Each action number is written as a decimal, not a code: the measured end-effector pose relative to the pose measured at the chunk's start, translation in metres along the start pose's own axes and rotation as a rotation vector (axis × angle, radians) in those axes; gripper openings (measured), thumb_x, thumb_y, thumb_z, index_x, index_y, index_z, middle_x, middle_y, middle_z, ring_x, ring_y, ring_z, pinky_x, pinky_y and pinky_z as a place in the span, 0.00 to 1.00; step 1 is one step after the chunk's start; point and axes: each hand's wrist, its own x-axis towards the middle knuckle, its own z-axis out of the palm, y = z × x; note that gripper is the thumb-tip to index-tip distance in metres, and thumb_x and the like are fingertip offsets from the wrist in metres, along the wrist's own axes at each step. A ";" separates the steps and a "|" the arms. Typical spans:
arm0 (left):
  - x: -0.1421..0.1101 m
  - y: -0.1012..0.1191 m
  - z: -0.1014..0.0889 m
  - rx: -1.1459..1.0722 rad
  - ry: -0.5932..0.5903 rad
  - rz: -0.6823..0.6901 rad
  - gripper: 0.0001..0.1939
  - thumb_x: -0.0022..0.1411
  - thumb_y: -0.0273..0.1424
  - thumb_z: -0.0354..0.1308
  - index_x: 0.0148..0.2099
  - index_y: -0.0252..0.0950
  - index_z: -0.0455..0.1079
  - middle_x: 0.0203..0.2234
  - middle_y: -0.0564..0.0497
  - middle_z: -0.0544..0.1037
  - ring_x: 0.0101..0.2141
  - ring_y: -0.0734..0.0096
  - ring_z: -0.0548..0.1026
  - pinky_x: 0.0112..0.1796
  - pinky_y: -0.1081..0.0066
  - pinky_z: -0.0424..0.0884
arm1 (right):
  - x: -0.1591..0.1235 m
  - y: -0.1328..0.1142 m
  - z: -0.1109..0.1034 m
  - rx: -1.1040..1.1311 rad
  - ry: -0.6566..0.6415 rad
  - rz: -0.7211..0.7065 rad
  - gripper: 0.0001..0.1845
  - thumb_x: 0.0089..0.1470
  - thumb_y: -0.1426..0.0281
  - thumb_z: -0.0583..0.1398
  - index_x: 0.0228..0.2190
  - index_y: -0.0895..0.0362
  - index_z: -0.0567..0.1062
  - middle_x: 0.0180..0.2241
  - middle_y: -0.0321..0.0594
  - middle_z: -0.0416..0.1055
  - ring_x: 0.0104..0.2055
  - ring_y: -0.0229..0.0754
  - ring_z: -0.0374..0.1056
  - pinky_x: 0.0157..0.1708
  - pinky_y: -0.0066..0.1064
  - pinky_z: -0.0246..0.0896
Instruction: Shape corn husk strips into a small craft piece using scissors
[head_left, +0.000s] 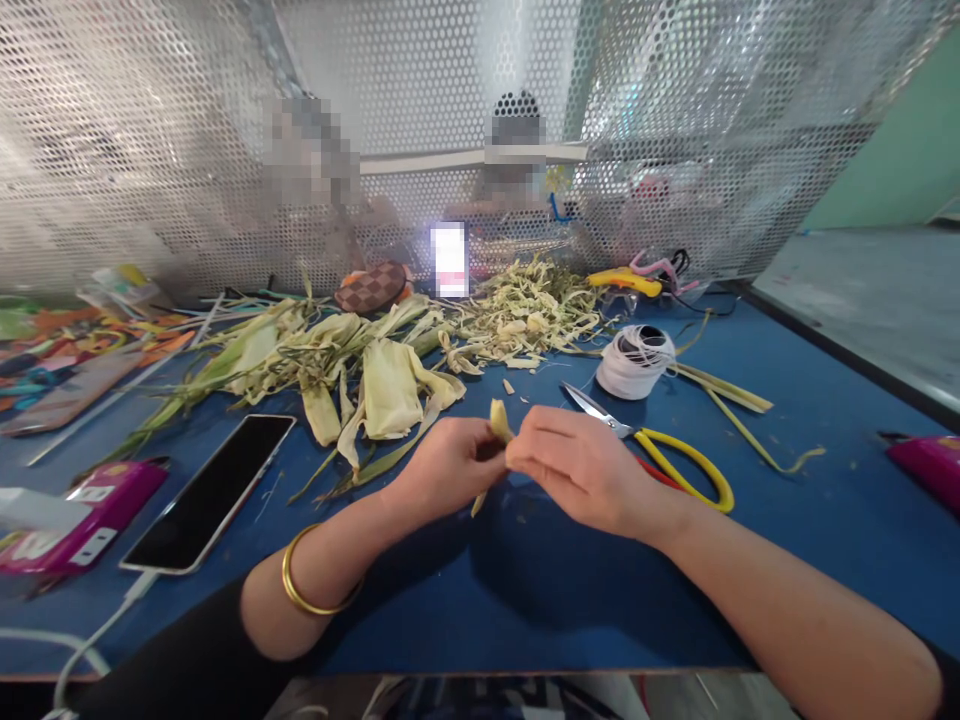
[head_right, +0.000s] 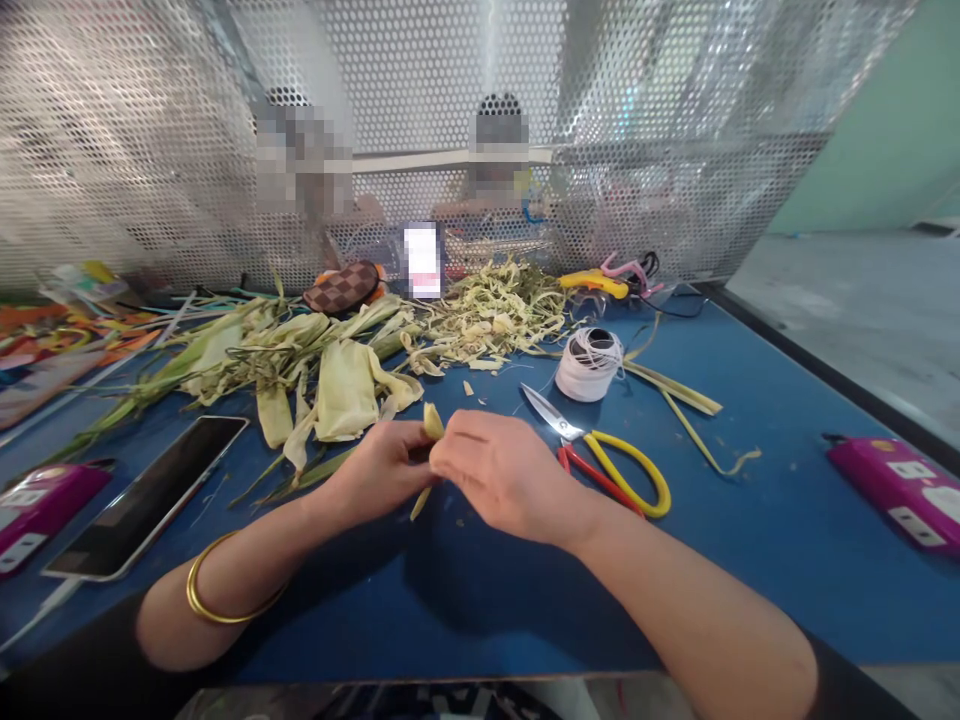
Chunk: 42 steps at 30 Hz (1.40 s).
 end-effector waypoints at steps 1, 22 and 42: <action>-0.002 0.002 0.000 -0.035 -0.094 0.003 0.07 0.52 0.29 0.55 0.26 0.32 0.71 0.17 0.56 0.70 0.22 0.77 0.67 0.24 0.78 0.61 | 0.000 0.002 -0.002 0.043 0.032 0.040 0.11 0.60 0.75 0.52 0.28 0.58 0.71 0.27 0.38 0.65 0.29 0.36 0.60 0.30 0.27 0.56; -0.007 0.019 -0.001 -0.630 -0.070 -0.087 0.08 0.52 0.32 0.62 0.33 0.31 0.72 0.25 0.50 0.78 0.29 0.71 0.75 0.36 0.70 0.72 | -0.003 0.027 0.017 0.655 0.046 0.853 0.11 0.46 0.64 0.60 0.21 0.59 0.71 0.18 0.31 0.65 0.21 0.33 0.57 0.22 0.26 0.51; 0.005 0.002 0.002 -0.666 0.214 -0.282 0.11 0.47 0.33 0.62 0.33 0.31 0.73 0.21 0.52 0.76 0.25 0.72 0.74 0.33 0.70 0.72 | -0.001 0.000 0.009 0.605 0.174 0.528 0.10 0.61 0.69 0.51 0.29 0.56 0.69 0.28 0.38 0.69 0.32 0.38 0.67 0.34 0.32 0.64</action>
